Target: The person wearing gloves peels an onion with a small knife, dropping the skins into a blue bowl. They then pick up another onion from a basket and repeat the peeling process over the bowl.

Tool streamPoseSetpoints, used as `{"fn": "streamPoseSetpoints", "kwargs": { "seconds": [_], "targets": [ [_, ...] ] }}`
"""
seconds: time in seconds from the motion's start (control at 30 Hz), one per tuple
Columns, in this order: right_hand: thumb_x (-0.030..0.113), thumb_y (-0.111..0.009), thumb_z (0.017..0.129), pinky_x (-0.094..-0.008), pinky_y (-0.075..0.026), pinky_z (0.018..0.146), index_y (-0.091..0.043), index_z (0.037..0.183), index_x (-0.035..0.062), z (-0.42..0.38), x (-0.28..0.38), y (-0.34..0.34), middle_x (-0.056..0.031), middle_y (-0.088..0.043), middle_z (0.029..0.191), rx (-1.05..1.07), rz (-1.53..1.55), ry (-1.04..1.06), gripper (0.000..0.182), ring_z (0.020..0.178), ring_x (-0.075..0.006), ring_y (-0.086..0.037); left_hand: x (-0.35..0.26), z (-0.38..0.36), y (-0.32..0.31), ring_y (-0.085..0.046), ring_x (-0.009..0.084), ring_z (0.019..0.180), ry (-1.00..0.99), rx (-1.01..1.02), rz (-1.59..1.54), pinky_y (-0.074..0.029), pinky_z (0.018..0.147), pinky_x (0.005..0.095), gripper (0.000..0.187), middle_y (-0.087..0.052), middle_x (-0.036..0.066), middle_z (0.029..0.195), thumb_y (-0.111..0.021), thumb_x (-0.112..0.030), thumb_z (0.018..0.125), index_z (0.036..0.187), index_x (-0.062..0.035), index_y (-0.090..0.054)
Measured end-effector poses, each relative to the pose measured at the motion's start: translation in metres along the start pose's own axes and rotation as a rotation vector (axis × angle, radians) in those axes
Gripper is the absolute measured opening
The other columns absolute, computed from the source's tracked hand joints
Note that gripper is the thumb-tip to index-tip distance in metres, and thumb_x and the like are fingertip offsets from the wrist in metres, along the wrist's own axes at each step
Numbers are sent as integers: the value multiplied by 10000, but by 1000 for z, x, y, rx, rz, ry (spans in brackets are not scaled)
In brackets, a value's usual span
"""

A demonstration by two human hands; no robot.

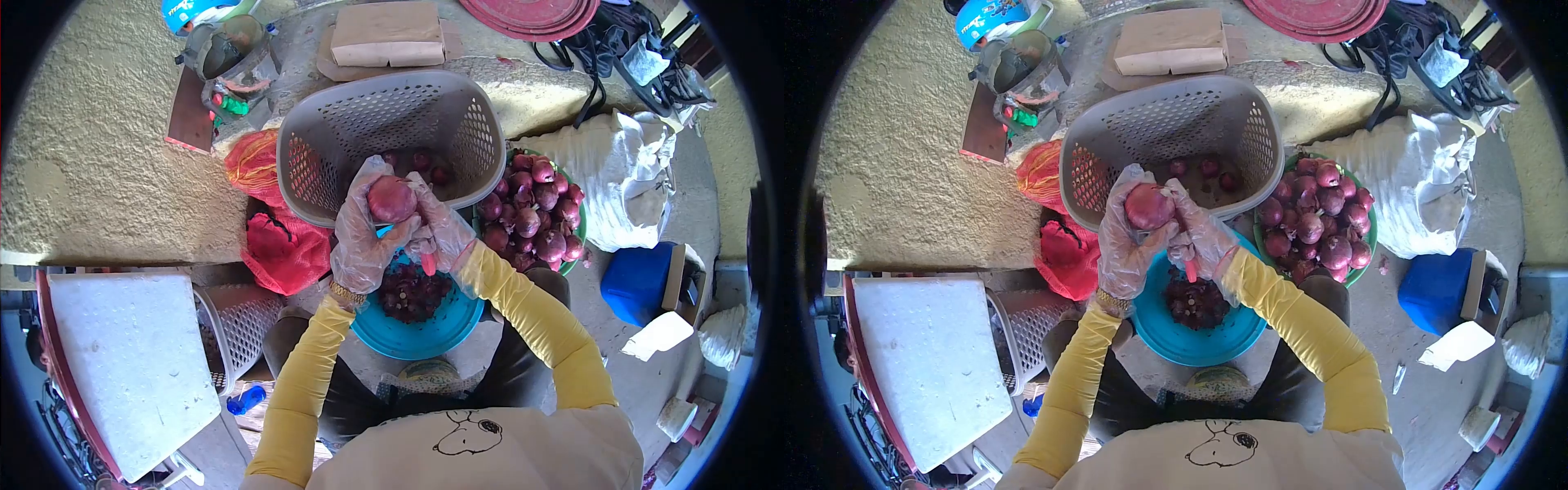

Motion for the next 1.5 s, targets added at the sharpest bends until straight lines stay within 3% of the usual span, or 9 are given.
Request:
{"fn": "streamPoseSetpoints", "kwargs": {
  "seconds": [0.2,0.37,0.47,0.6,0.73,0.8,1.1,1.27,1.5],
  "targets": [
    [686,-564,988,-241,-386,462,-601,1070,163,-2,-3,-8,35,-575,759,-8,-131,-33,531,544,-70,-475,8,-7,8,-579,228,1266,150,-42,-393,-505,1088,362,733,-490,131,1427,-729,68,880,1516,-48,-384],
    [310,-633,1059,-286,-526,668,-573,1192,8,-20,-17,19,-37,-615,978,-184,27,38,335,764,-134,-596,8,-11,30,-547,234,1297,82,16,-100,-463,1123,391,722,-463,97,1427,-694,104,877,1508,-89,-400],
    [119,-638,1029,-312,-537,811,-564,1237,-18,-51,-22,15,-63,-613,1056,-85,-149,116,260,885,-165,-619,15,-26,35,-523,219,1313,387,21,-492,-447,1130,372,763,-463,81,1421,-707,110,861,1526,-93,-395],
    [111,-662,1015,-305,-515,990,-482,1419,-64,-95,-37,2,-90,-604,1208,33,3,224,476,1010,-187,-635,-4,-51,41,-508,199,1315,389,115,-281,-435,1131,353,816,-472,76,1401,-782,15,851,1550,-90,-375],
    [140,-598,1065,-362,-580,883,-316,1618,129,-131,-68,-2,-70,-589,1241,-44,92,180,622,972,-173,-623,-19,-78,38,-521,200,1306,377,146,-88,-424,1144,363,882,-475,81,1402,-842,-107,854,1566,-84,-321],
    [114,-523,1094,-339,-578,778,-241,1658,218,-142,-80,5,-49,-595,1166,-107,-19,142,639,873,-154,-597,-15,-90,34,-512,198,1317,437,149,-149,-410,1156,372,907,-471,85,1419,-852,-133,858,1568,-83,-291],
    [178,-522,1097,-318,-547,723,-364,1595,112,-173,-73,-3,-73,-642,1147,-382,-1053,501,526,729,-182,-606,-20,-97,21,-546,220,1277,313,127,-125,-402,1150,366,781,-500,97,1408,-767,-65,895,1543,-56,-332],
    [121,-560,1064,-383,-556,916,-410,1563,67,-175,-58,-26,-231,-633,1334,-459,-1259,635,524,1054,-316,-707,-28,-89,20,-582,238,1194,186,158,231,-455,1066,370,712,-565,136,1318,-720,-108,899,1516,-29,-373],
    [48,-581,1021,-405,-483,1103,-332,1607,40,-172,-64,-41,-250,-538,1497,-394,-1514,863,636,1346,-396,-570,-28,-90,20,-624,269,1111,145,177,413,-494,1004,393,706,-602,166,1242,-723,-154,903,1499,-5,-376]
  ]
}}
Point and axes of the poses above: each hand's wrist, its own z-axis towards the middle knuckle, its own y-axis out of the back of the hand, x = y × z, the point moved 7 cm from there along z, towards the middle knuckle
